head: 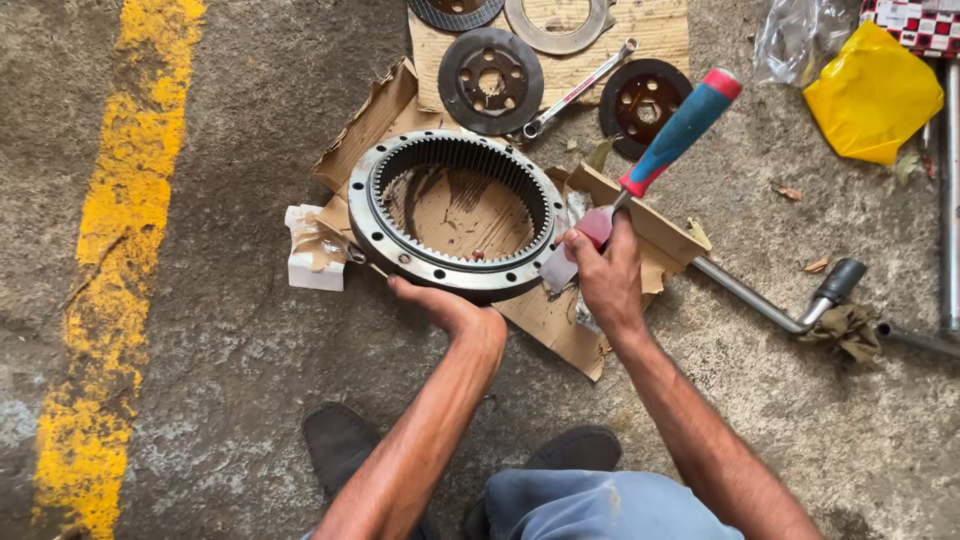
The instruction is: The person wipes metal plates with a cloth and uses a scraper on the surface of a large gear while handling various mechanical components on a piece of cardboard.
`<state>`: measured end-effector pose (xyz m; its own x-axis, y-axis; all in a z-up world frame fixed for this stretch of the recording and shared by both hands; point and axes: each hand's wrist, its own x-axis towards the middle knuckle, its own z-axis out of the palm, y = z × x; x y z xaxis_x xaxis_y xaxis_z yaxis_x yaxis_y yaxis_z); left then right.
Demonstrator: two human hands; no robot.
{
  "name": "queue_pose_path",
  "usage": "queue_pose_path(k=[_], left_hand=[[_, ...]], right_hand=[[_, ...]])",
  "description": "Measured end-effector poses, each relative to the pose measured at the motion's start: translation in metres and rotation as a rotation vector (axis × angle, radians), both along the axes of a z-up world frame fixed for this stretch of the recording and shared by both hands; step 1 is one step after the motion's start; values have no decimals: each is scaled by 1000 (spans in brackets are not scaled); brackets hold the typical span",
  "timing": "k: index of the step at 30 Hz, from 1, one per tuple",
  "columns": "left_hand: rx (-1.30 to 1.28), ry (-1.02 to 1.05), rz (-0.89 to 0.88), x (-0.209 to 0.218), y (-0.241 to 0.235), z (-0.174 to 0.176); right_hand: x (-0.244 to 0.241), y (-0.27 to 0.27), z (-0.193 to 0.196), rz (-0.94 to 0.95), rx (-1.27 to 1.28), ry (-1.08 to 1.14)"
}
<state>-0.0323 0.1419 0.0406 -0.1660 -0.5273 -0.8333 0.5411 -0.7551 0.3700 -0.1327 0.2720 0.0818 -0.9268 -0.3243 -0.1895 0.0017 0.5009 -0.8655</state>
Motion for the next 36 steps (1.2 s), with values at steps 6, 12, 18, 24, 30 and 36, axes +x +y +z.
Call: queue_pose_path(k=[6, 12, 18, 24, 30, 36], left_hand=[[16, 20, -9, 2, 4, -8], [26, 23, 24, 4, 7, -16], [60, -43, 29, 1, 12, -12], [-10, -8, 2, 1, 22, -20], [58, -154, -13, 1, 32, -20], [88, -151, -21, -1, 42, -29]], right_hand=[[6, -1, 4, -45, -22, -95], [3, -6, 15, -112, -40, -173], [36, -23, 18, -62, -88, -119], [49, -32, 21, -133, -170, -167], [36, -21, 28, -135, -156, -117], [54, -36, 24, -71, -148, 45]])
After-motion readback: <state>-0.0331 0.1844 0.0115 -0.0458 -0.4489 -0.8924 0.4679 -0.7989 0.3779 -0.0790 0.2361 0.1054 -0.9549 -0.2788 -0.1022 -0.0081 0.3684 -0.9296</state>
